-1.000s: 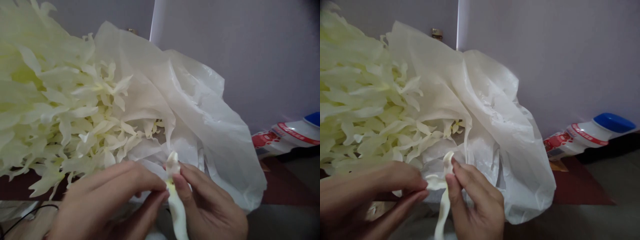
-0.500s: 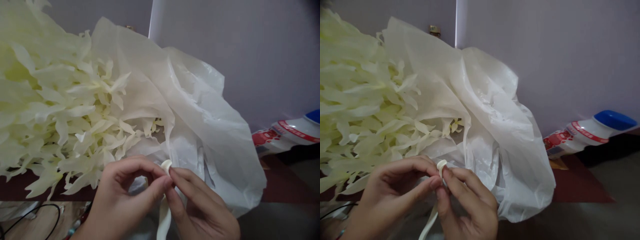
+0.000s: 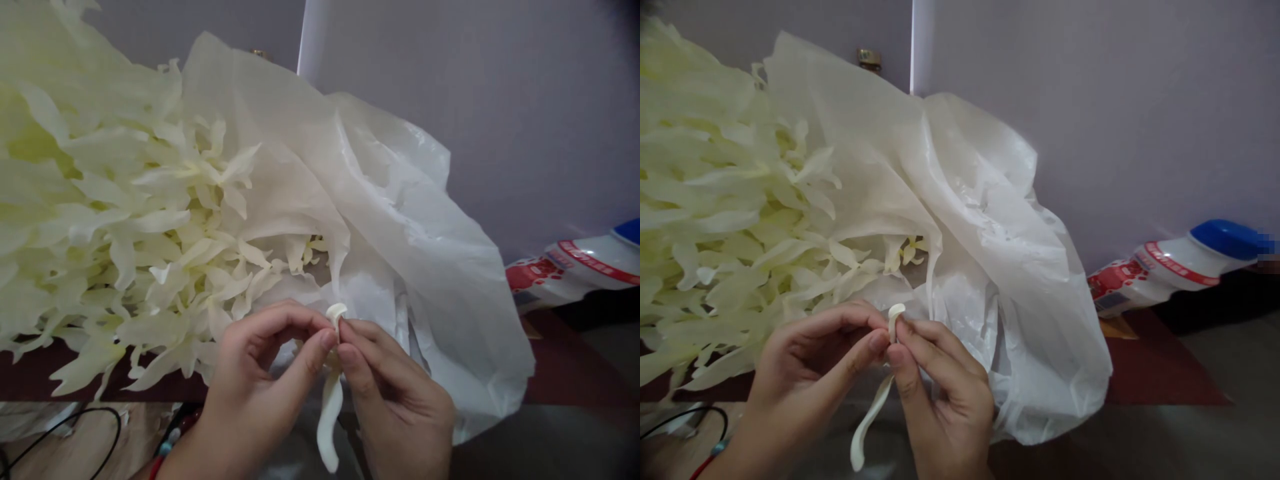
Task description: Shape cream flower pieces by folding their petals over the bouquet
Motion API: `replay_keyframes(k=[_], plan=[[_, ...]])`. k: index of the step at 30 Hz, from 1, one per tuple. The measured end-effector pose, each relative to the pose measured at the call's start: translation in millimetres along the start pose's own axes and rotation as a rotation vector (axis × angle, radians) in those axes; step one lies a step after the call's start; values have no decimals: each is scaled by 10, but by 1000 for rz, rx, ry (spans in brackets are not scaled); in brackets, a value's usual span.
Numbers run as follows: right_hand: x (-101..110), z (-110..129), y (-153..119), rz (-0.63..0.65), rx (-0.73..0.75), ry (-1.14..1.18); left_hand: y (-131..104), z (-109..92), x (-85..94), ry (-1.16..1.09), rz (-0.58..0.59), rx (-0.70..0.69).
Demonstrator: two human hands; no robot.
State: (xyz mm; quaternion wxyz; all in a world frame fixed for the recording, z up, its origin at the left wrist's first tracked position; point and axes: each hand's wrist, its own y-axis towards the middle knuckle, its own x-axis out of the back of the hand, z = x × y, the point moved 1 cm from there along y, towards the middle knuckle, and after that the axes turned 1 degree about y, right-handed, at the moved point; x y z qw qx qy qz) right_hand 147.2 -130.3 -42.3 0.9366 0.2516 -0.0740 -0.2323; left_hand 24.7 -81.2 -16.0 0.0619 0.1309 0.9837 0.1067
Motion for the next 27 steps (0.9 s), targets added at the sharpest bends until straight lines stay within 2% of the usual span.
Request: replay_keyframes(k=[4, 10, 18, 24, 27], plan=[[-9, -5, 10, -24, -7, 6, 1, -18, -25, 31, -6, -42], [19, -19, -5, -23, 3, 27, 20, -34, -54, -71, 22, 11], [44, -1, 13, -7, 7, 60, 57, -39, -55, -102, 91, 2], [34, -5, 21, -25, 60, 35, 22, -47, -93, 172, 2, -199], [32, 4, 48, -38, 91, -29, 22, -39, -99, 280, 19, -298]])
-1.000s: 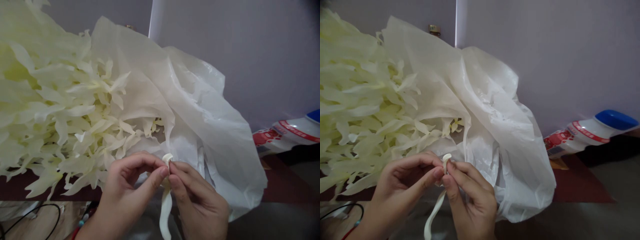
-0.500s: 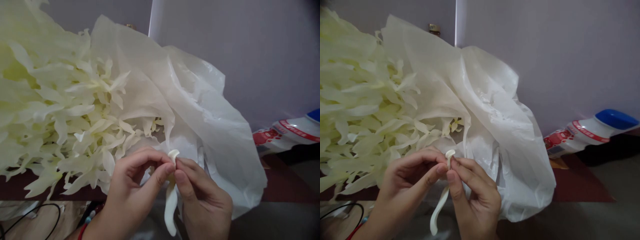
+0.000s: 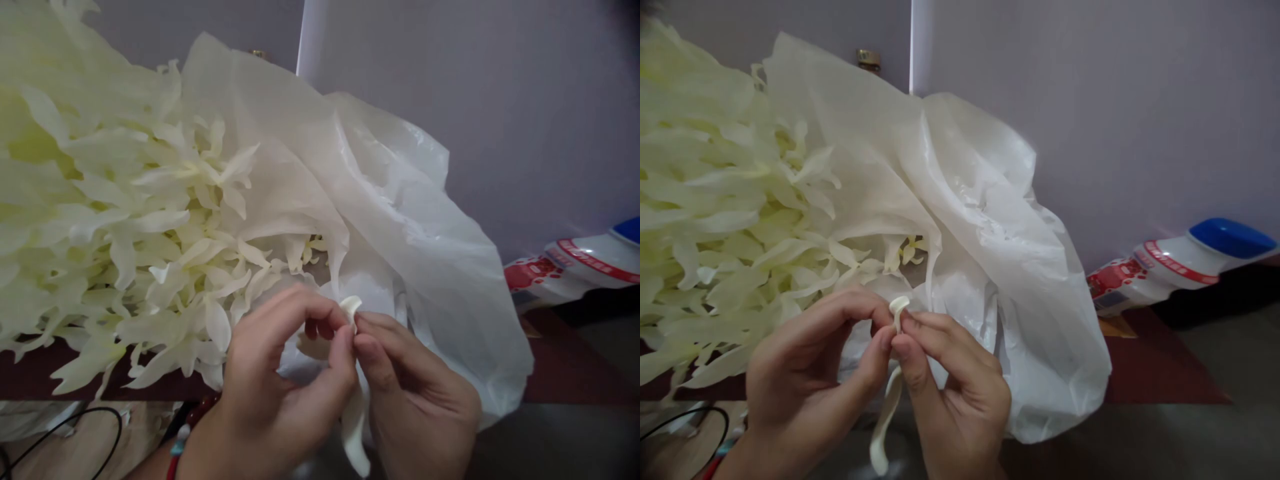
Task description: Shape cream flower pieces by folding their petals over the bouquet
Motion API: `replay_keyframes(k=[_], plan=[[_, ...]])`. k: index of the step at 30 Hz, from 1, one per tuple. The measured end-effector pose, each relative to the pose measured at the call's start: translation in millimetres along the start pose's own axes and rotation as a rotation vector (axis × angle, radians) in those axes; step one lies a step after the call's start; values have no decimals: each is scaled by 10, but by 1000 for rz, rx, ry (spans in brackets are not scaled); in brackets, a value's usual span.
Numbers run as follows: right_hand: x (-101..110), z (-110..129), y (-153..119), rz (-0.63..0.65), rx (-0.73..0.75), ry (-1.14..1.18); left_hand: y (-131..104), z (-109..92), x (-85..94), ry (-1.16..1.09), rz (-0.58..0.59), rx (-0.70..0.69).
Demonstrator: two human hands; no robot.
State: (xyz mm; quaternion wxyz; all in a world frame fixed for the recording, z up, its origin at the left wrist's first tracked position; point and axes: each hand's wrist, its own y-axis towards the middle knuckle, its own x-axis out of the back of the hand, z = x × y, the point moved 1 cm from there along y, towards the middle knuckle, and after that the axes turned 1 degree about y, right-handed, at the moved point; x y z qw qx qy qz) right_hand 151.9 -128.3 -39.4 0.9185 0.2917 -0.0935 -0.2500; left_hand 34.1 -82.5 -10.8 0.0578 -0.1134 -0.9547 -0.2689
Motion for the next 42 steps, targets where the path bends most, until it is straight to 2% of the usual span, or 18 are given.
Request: replay_keyframes(k=[6, 9, 14, 19, 22, 26, 28, 34, 38, 42], plan=[[40, 56, 55, -17, 268, -426, 63, -6, -1, 80, 39, -45], [48, 40, 34, -31, 321, -517, 87, -8, -30, 104, 36, -64], [13, -28, -28, -174, 261, -506, 87, 3, -75, 93, 41, -104], [-17, -69, 23, -236, 196, -480, 52, 72, -79, 107, 71, -102], [16, -86, 107, -176, 142, -466, 58, 131, -57, 85, 99, -66], [76, -70, 220, 48, 142, -384, 98, 159, -12, 105, 107, -62], [97, -52, 237, 94, 164, -387, 95, 146, -3, 166, 113, -87], [78, -55, 164, 44, 241, -383, 20, 94, -16, 192, -7, -109], [28, -59, 131, 8, 284, -448, 43, 115, -22, 124, 2, -71], [-13, -53, 111, -36, 317, -507, 67, 120, -32, 237, 17, -245]])
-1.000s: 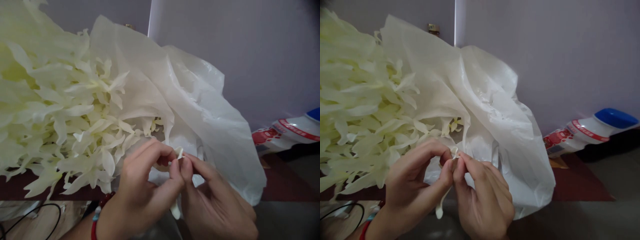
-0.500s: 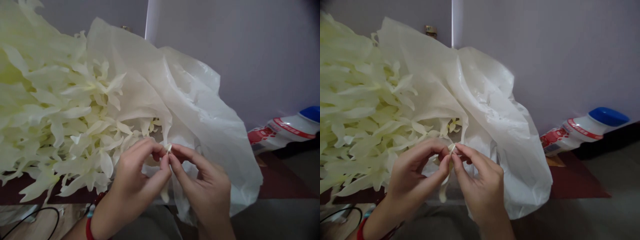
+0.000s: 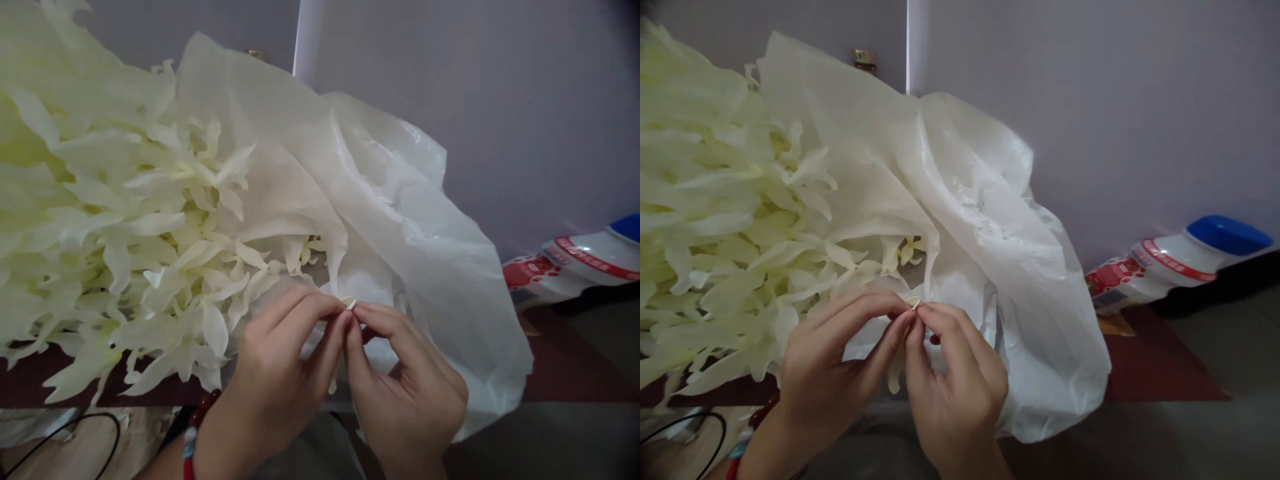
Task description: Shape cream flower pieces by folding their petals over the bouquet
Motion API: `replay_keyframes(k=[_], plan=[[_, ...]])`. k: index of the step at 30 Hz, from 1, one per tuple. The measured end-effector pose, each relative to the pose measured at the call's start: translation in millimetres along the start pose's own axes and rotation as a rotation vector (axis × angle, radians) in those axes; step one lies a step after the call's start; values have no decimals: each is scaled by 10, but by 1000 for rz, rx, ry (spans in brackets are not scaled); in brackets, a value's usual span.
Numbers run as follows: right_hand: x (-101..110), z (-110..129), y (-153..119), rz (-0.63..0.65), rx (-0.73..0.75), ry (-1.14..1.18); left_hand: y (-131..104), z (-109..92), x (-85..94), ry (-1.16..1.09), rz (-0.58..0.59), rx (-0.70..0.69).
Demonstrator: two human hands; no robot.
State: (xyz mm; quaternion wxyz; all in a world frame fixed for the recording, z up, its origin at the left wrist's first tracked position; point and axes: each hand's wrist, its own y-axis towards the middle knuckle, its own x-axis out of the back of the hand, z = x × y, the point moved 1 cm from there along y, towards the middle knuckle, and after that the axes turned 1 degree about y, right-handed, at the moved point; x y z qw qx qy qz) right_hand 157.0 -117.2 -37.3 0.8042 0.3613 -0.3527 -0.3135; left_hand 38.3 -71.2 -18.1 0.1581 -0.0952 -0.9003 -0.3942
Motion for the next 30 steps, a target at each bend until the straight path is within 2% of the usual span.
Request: replay_keyframes(k=[2, 9, 14, 19, 26, 30], plan=[[-13, 12, -12, -10, -18, 4, 2, -5, -8, 33, 0, -49], [-78, 35, -69, -66, -182, 115, -25, 6, -33, 31, -10, -70], [-105, -5, -108, -63, -252, 147, -67, 46, -41, 44, 62, -58], [-88, -43, -83, -12, -270, 130, -98, 80, -48, 58, 75, -66], [-113, -65, -74, 16, -297, 130, -113, 94, -68, 107, 22, -156], [-77, -109, -22, 110, -273, 189, -113, 101, -48, 118, 23, -133]])
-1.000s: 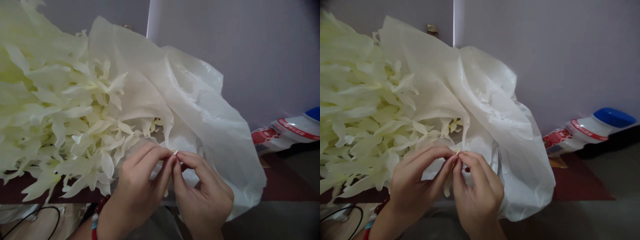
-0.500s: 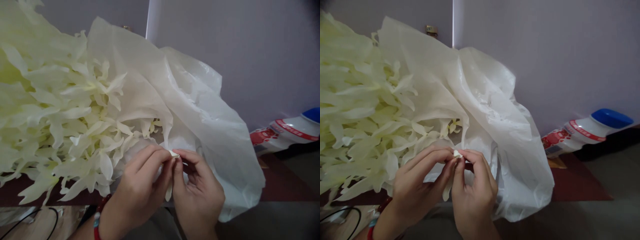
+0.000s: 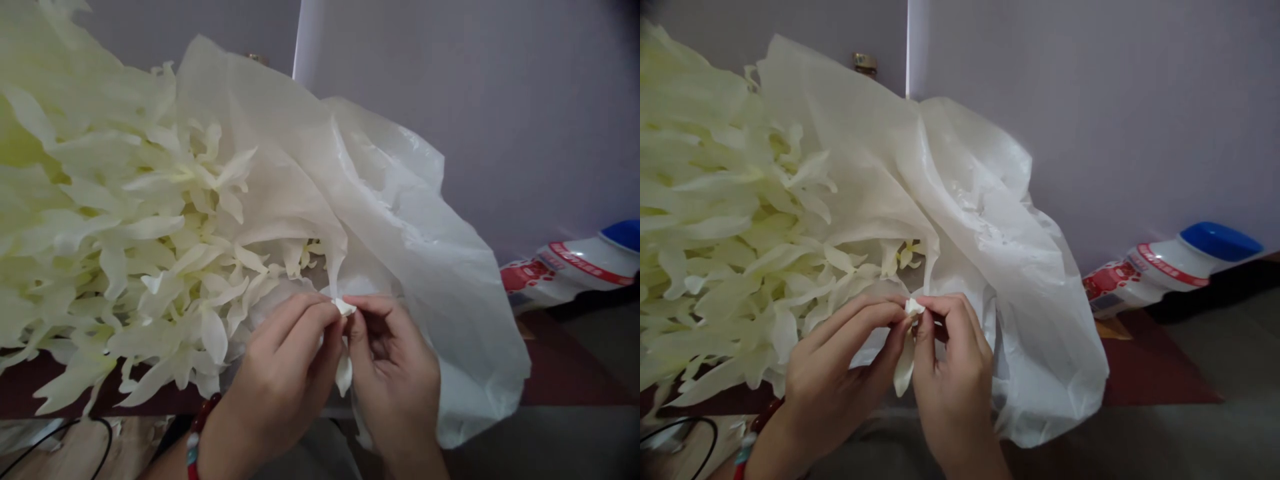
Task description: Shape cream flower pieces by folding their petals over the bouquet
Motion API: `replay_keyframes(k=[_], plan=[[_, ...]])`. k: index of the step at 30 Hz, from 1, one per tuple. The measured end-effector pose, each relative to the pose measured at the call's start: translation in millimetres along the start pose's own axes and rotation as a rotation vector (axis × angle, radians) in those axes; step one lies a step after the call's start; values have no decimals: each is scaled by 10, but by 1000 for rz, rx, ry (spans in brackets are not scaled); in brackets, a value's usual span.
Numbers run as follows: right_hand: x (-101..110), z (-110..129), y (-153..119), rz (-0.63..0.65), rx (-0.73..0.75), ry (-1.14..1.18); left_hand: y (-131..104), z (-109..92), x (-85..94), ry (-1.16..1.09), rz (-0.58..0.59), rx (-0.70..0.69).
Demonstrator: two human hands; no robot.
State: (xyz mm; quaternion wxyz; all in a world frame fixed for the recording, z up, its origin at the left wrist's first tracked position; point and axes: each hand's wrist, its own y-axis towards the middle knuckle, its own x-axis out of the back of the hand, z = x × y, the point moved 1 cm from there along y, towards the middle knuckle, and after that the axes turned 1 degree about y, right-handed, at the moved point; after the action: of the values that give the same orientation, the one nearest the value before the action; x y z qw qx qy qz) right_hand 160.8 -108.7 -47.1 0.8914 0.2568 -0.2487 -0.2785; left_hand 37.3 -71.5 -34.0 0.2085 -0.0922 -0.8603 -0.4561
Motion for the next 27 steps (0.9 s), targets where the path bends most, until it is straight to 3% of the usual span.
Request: replay_keyframes(k=[6, 10, 16, 18, 21, 27], plan=[[102, 31, 86, 167, 236, -74, 1, -8, 56, 54, 27, 3], [74, 50, 74, 83, 273, -120, -6, -65, 35, 227, -17, -33], [34, 22, 39, 26, 316, -199, 45, -89, -37, 271, -11, -35], [31, -14, 29, 1, 286, -234, 50, -101, -40, 290, -2, -61], [36, -90, 17, -134, 146, -257, 40, -127, -31, 253, -21, -56], [12, -115, 27, -199, -123, 20, 62, -116, 1, 69, -121, 46]])
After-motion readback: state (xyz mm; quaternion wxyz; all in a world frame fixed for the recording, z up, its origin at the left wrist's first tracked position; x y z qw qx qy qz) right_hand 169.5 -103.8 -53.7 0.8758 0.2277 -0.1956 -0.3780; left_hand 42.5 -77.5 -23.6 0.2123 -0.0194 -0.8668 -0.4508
